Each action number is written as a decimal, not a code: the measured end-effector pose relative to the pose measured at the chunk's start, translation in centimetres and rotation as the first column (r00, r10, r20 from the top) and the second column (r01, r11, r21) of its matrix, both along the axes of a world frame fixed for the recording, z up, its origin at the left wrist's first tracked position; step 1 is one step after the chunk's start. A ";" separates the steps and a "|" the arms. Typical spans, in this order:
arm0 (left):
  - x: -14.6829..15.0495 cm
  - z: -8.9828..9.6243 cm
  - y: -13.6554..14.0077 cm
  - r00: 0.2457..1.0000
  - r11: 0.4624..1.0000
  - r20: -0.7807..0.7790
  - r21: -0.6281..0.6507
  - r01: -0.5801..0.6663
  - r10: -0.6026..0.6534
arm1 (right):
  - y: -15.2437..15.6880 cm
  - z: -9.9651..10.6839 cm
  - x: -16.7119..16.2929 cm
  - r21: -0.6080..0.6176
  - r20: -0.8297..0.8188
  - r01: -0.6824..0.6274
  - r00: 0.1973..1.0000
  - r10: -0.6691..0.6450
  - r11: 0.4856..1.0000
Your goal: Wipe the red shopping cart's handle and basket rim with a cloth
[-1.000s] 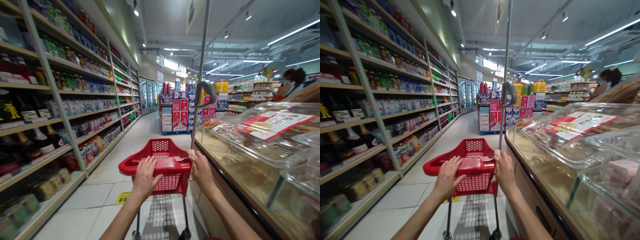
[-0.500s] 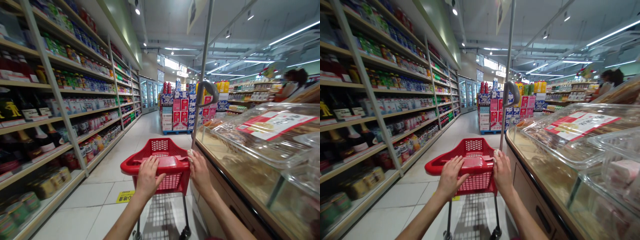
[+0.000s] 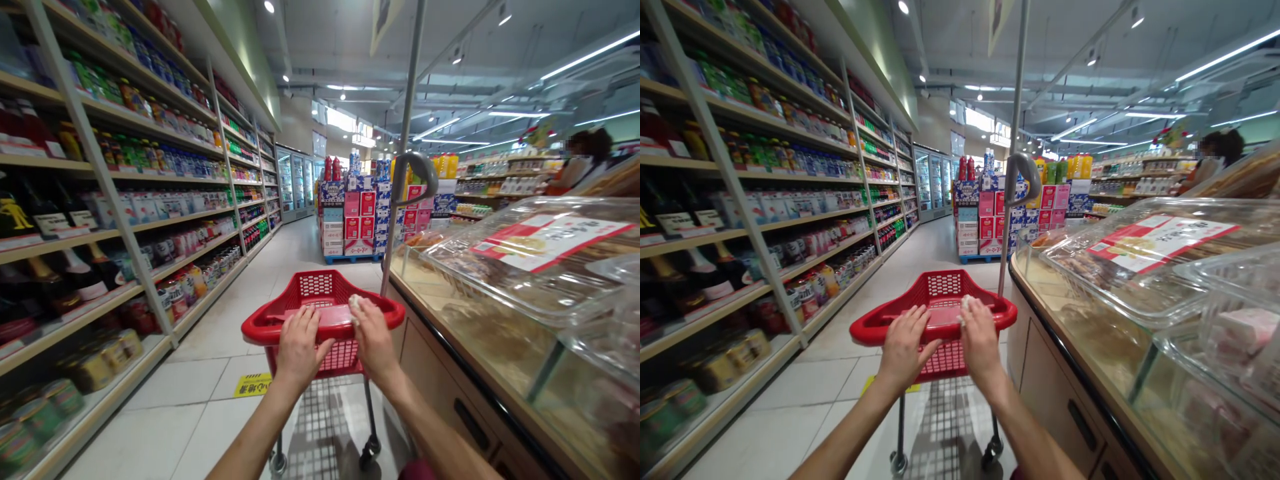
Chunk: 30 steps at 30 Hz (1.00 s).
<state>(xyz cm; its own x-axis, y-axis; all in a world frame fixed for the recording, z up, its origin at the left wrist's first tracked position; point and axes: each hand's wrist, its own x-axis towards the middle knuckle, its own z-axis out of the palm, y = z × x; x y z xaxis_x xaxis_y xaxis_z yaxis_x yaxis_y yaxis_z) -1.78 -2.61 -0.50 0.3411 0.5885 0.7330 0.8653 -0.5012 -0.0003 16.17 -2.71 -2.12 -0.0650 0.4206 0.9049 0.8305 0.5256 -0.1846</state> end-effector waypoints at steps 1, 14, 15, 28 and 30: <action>0.1 0.0 0.0 1.000 1.000 0.001 0.001 -0.003 0.003 | -0.1 0.1 -1.2 0.017 0.035 -0.052 0.998 0.052 0.998; 0.6 0.0 -0.2 1.000 1.000 0.012 -0.009 -0.026 0.026 | -0.4 -0.3 -1.7 0.053 0.069 -0.043 0.997 0.040 0.998; 0.6 0.0 -0.2 1.000 1.000 0.012 -0.012 -0.022 0.023 | -0.5 -0.2 -2.3 0.057 0.100 -0.074 0.993 0.068 0.996; 1.0 -0.5 -0.5 1.000 1.000 -0.016 -0.017 -0.015 0.014 | -0.3 0.3 -2.8 0.048 0.110 -0.111 0.988 0.105 0.993; 0.7 -0.5 -0.5 1.000 1.000 -0.021 -0.019 -0.011 0.010 | 0.1 0.3 -1.4 0.029 0.085 -0.064 0.995 0.061 0.998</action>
<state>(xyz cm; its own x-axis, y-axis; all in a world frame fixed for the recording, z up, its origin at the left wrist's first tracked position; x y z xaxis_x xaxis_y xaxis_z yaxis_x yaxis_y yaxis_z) -1.07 -3.12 -0.96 0.3502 0.6063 0.7139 0.8705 -0.4921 -0.0091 14.74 -2.59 -1.81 -0.1667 0.3850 0.9078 0.8078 0.5812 -0.0982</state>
